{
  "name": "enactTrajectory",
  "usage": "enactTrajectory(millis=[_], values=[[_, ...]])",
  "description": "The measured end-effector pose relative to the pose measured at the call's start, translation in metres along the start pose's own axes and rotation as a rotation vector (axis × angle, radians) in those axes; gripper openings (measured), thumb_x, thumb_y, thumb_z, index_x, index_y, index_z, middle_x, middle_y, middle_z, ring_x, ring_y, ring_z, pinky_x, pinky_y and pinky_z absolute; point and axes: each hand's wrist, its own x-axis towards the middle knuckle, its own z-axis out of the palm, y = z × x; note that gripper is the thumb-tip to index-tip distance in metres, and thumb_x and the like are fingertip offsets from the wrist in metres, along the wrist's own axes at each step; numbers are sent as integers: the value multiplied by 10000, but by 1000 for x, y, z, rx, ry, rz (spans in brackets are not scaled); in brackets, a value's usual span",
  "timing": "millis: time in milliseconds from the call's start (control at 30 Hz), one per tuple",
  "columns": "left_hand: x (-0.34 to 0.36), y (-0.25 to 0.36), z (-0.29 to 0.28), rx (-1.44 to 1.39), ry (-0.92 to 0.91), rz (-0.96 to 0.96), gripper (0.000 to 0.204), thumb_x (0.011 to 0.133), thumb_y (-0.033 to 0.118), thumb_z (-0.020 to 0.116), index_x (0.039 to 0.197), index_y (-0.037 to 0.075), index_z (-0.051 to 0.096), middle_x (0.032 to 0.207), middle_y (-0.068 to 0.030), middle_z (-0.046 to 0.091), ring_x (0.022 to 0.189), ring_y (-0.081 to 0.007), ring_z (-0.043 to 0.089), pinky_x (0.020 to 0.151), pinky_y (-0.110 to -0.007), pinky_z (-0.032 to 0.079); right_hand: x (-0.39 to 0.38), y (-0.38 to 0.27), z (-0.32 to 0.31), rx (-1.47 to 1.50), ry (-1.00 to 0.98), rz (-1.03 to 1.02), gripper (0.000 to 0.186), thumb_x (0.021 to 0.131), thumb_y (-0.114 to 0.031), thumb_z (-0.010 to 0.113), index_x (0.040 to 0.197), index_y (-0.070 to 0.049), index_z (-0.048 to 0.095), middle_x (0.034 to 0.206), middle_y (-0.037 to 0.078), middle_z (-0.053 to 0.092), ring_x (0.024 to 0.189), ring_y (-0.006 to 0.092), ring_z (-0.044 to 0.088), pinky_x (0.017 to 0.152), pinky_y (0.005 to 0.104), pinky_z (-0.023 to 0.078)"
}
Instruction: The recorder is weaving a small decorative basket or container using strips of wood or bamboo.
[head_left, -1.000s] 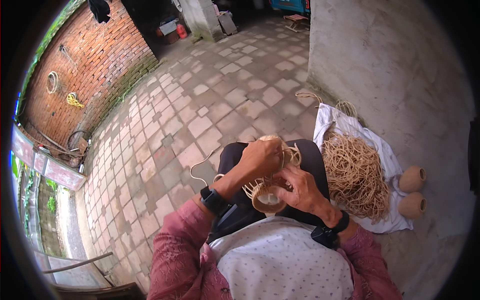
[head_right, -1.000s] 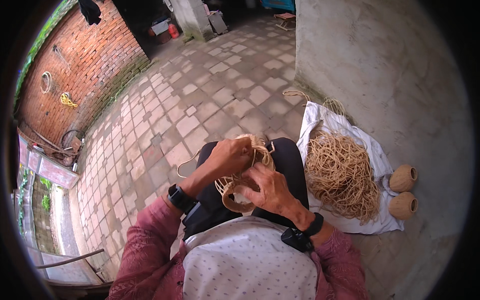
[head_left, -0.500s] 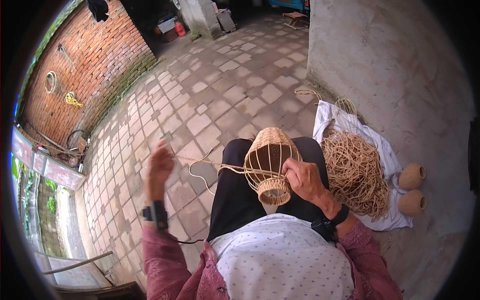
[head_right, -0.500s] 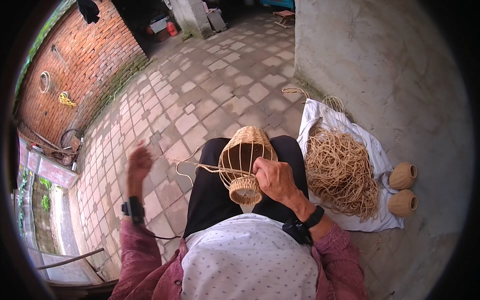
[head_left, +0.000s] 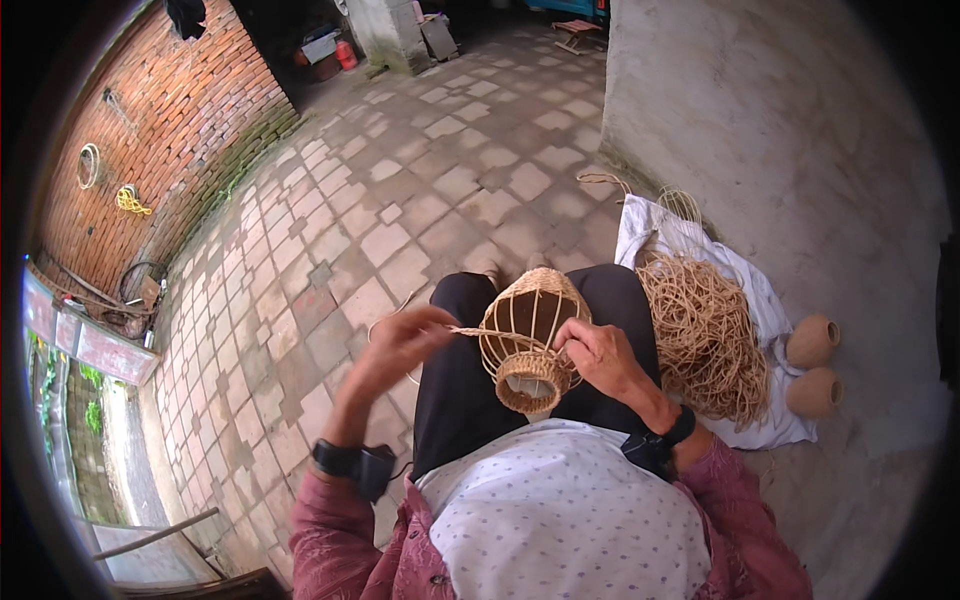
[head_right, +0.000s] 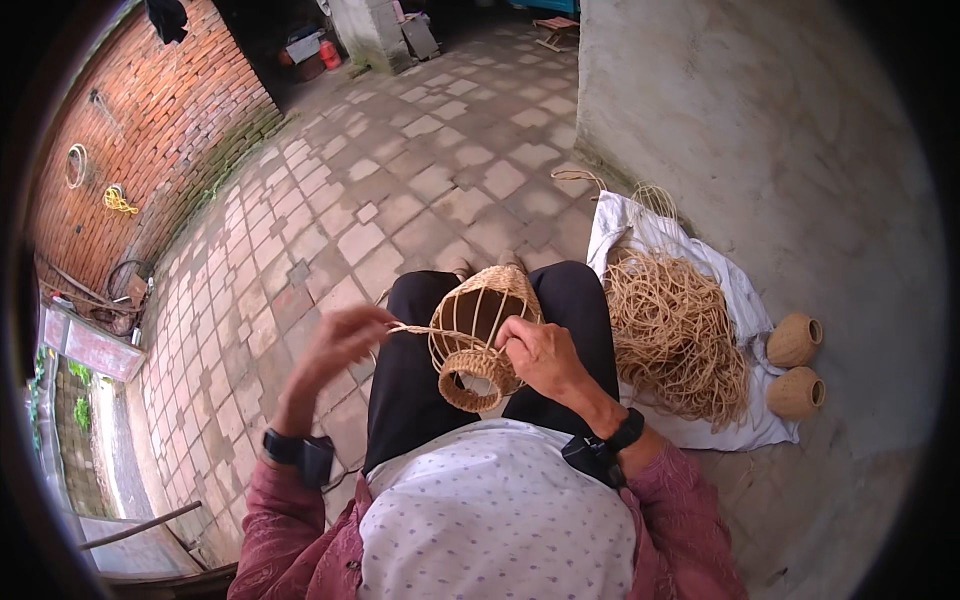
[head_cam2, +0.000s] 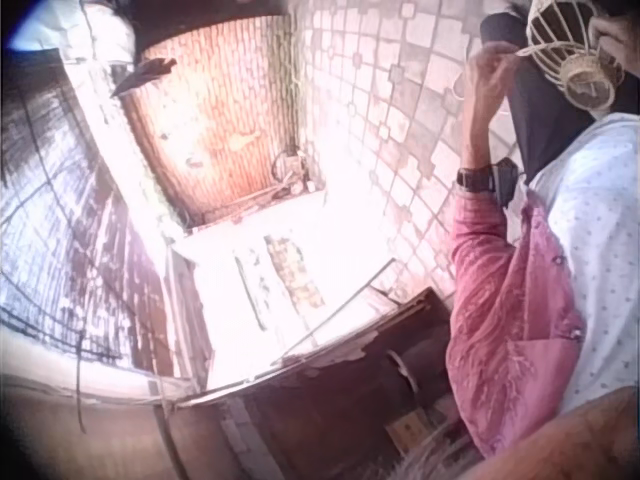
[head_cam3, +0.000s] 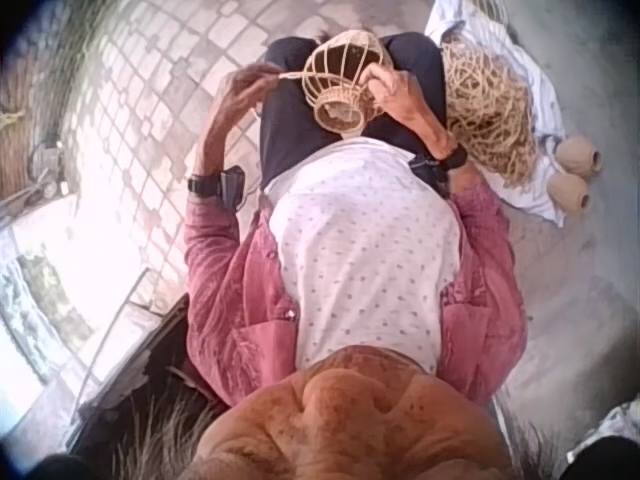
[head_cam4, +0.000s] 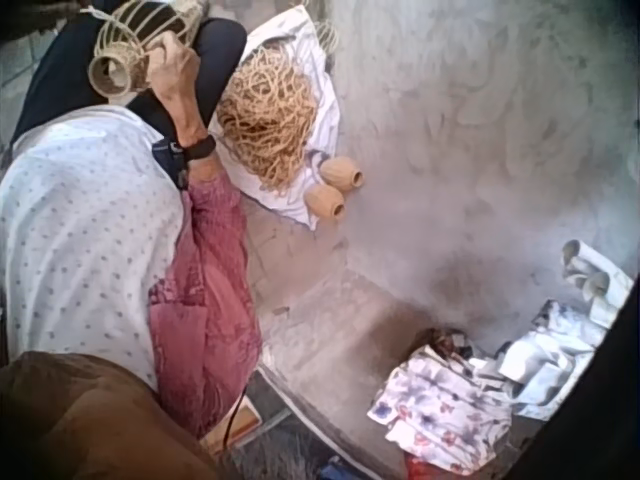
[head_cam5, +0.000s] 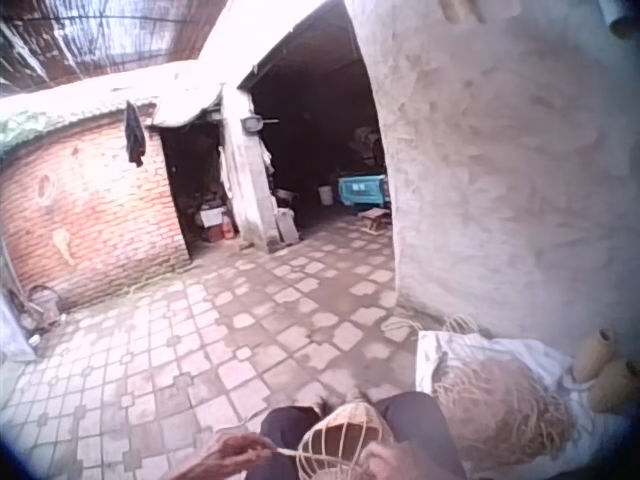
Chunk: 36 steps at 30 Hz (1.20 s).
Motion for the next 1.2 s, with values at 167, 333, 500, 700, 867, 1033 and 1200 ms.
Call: enactTrajectory(millis=[167, 333, 500, 700, 867, 1033, 1200], values=[[7, -2, 61, 152, 14, 180, 195, 874, 146, 613, 1021, 38, 682, 848, -110, 688, 769, -204, 659, 699, -332, 515, -6, 6, -5, 143, -64, 140, 144, 857, -123, 523, 879, -60, 651, 652, 105, 618, 578, 195, 628, 567, 313, 472], [23, -2, 77, 180, 58, 208, 345, 837, 137, 590, 1174, 69, 575, 772, -157, 648, 701, -316, 648, 647, -406, 499, -20, 8, -3, 268, -81, 252, 152, 865, -128, 530, 893, -41, 651, 652, 75, 614, 594, 117, 600, 560, 292, 454], [32, -5, 81, 292, 259, 137, 276, 847, 167, 582, 1100, 73, 639, 728, -164, 652, 681, -315, 651, 650, -406, 497, -18, 12, -2, 302, -76, 247, 154, 872, -132, 538, 907, -26, 645, 669, 65, 625, 599, 103, 589, 567, 282, 460], [46, -22, 88, 217, 229, 218, 286, 902, 198, 604, 1131, 34, 654, 817, -86, 684, 583, -124, 590, 565, -274, 483, -16, 7, -4, 330, -89, 228, 149, 883, -120, 533, 932, -23, 636, 687, 61, 636, 606, 100, 586, 574, 277, 462], [59, -4, 62, -753, -246, -335, 361, 956, 124, 519, 1316, 101, 523, 786, -37, 631, 477, -30, 385, 456, -200, 337, -17, 8, -5, 327, -90, 195, 141, 889, -121, 543, 932, -23, 636, 688, 65, 634, 610, 98, 584, 576, 276, 460], [64, 4, 62, -1037, -362, -267, 357, 967, 58, 474, 1322, 26, 457, 793, -32, 636, 448, -26, 348, 444, -193, 366, -15, 8, -6, 322, -108, 199, 147, 889, -127, 552, 941, -21, 640, 688, 65, 628, 612, 94, 578, 579, 274, 456], [62, 5, 70, -616, -282, -218, 204, 983, 132, 532, 1124, -1, 596, 779, -56, 655, 478, -27, 412, 464, -196, 394, -15, 10, -6, 353, -116, 193, 148, 892, -117, 554, 948, -11, 642, 708, 57, 636, 619, 88, 574, 591, 266, 462]])
